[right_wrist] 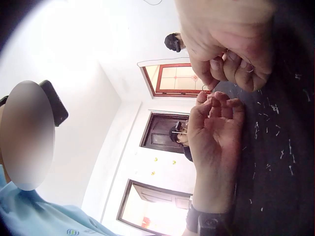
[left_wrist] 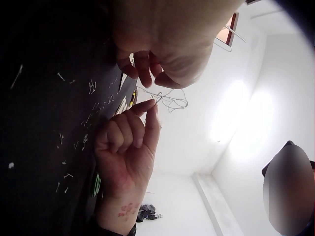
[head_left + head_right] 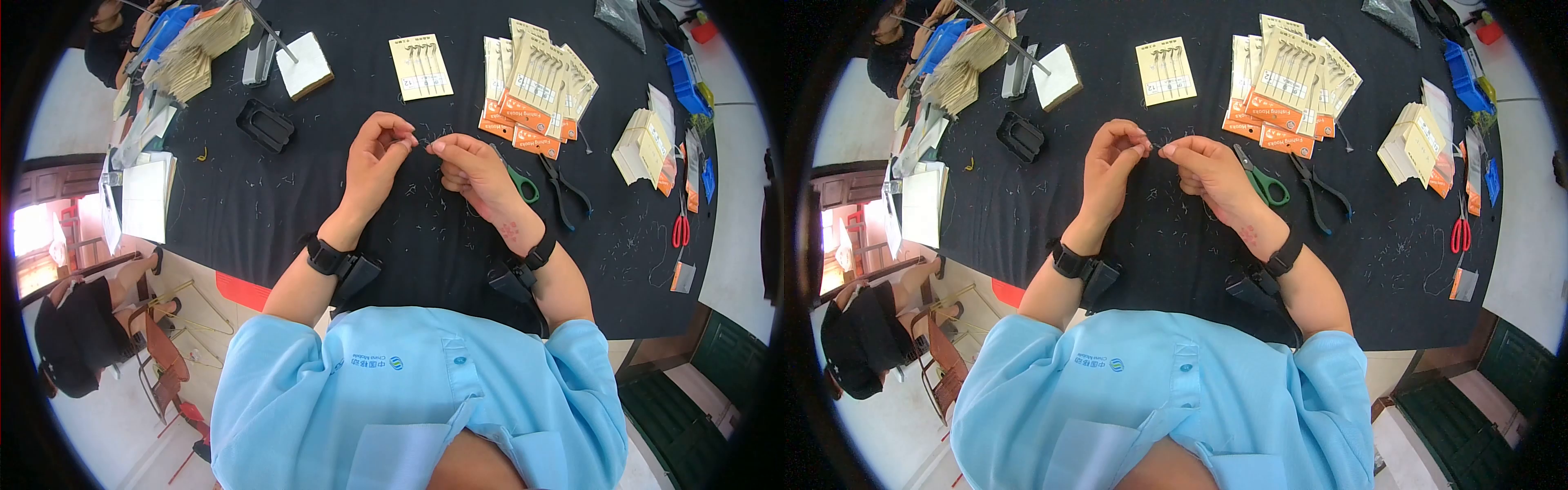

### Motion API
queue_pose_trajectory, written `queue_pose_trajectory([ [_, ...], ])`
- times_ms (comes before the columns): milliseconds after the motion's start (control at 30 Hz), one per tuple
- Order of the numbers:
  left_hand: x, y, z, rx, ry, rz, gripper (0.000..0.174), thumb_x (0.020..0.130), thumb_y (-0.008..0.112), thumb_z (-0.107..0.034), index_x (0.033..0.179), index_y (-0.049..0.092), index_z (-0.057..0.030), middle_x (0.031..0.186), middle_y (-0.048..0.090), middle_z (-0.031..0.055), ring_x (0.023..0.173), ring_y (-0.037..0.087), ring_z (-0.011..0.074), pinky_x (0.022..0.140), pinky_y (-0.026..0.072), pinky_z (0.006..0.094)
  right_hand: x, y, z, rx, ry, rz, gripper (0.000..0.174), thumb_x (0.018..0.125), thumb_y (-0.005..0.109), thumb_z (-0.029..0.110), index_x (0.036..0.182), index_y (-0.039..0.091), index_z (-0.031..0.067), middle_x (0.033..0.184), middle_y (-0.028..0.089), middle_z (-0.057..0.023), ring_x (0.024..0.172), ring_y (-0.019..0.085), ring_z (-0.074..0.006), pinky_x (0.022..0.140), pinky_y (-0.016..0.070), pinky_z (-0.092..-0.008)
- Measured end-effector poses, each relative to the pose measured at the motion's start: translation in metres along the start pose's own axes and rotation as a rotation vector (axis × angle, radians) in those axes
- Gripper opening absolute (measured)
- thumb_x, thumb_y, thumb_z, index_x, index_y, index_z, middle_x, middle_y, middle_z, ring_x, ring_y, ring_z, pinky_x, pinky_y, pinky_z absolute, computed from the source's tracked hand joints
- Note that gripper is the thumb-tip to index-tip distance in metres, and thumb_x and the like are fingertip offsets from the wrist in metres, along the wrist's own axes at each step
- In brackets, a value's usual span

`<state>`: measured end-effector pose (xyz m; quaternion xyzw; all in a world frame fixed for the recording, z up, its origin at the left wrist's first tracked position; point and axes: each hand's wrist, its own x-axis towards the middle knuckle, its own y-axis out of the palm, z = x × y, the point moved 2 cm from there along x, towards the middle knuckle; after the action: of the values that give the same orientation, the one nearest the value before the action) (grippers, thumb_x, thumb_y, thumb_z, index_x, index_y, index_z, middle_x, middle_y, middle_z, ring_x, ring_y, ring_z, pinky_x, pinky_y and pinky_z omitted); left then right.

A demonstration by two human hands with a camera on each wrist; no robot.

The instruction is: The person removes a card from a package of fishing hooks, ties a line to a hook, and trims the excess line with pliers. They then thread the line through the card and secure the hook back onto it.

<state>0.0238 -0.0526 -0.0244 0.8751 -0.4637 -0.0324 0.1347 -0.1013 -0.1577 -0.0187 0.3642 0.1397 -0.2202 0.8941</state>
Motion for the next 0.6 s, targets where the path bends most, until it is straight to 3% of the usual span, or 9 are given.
queue_pose_trajectory([
  [133, 0.0007, -0.0022, 0.002, 0.075, 0.038, 0.047, 0.021, 0.081, 0.048, 0.009, 0.099, 0.054, -0.001, 0.101, 0.045, 0.004, 0.086, 0.053, 0.0107, 0.079, 0.0439, 0.0245, 0.0004, -0.0004, -0.0006, 0.007, 0.001, -0.003, 0.013, 0.087, 0.06, 0.016, 0.091, 0.06, 0.0032, 0.058, 0.04, 0.0078, 0.048, 0.029, -0.0021, 0.046, 0.0217, -0.0201],
  [300, 0.0007, -0.0001, 0.0016, 0.031, 0.034, -0.031, 0.028, 0.082, 0.049, 0.009, 0.107, 0.052, -0.0009, 0.104, 0.044, 0.004, 0.085, 0.053, 0.0099, 0.08, 0.0441, 0.0249, 0.0, 0.0003, 0.0, 0.002, -0.001, -0.002, 0.013, 0.087, 0.06, 0.016, 0.091, 0.06, 0.0033, 0.058, 0.04, 0.008, 0.048, 0.029, -0.0021, 0.046, 0.0216, -0.0201],
  [433, -0.0003, -0.0008, 0.001, 0.011, -0.002, -0.039, 0.026, 0.081, 0.053, 0.005, 0.106, 0.053, -0.0042, 0.097, 0.049, 0.0028, 0.089, 0.052, 0.0106, 0.081, 0.0418, 0.0244, 0.0002, -0.0003, -0.0005, 0.0, -0.007, 0.007, 0.013, 0.088, 0.06, 0.016, 0.091, 0.06, 0.0032, 0.058, 0.039, 0.008, 0.048, 0.028, -0.0021, 0.046, 0.0215, -0.0201],
  [500, 0.0006, -0.0014, -0.0005, 0.073, 0.074, 0.032, 0.021, 0.082, 0.052, 0.006, 0.101, 0.055, -0.0008, 0.109, 0.041, 0.0048, 0.089, 0.051, 0.0098, 0.08, 0.0442, 0.0244, 0.0, -0.0002, -0.0003, 0.0, -0.005, 0.006, 0.013, 0.088, 0.06, 0.016, 0.091, 0.06, 0.0032, 0.058, 0.039, 0.0079, 0.048, 0.028, -0.0022, 0.046, 0.0215, -0.0201],
  [600, -0.0009, 0.0032, -0.004, 0.108, 0.09, 0.053, 0.016, 0.081, 0.054, 0.005, 0.096, 0.057, -0.0004, 0.109, 0.041, 0.0052, 0.091, 0.051, 0.0099, 0.079, 0.045, 0.0238, -0.0002, 0.0002, -0.0002, 0.003, -0.003, 0.007, 0.014, 0.088, 0.06, 0.017, 0.091, 0.06, 0.0034, 0.058, 0.039, 0.0079, 0.048, 0.028, -0.0022, 0.046, 0.0215, -0.02],
])
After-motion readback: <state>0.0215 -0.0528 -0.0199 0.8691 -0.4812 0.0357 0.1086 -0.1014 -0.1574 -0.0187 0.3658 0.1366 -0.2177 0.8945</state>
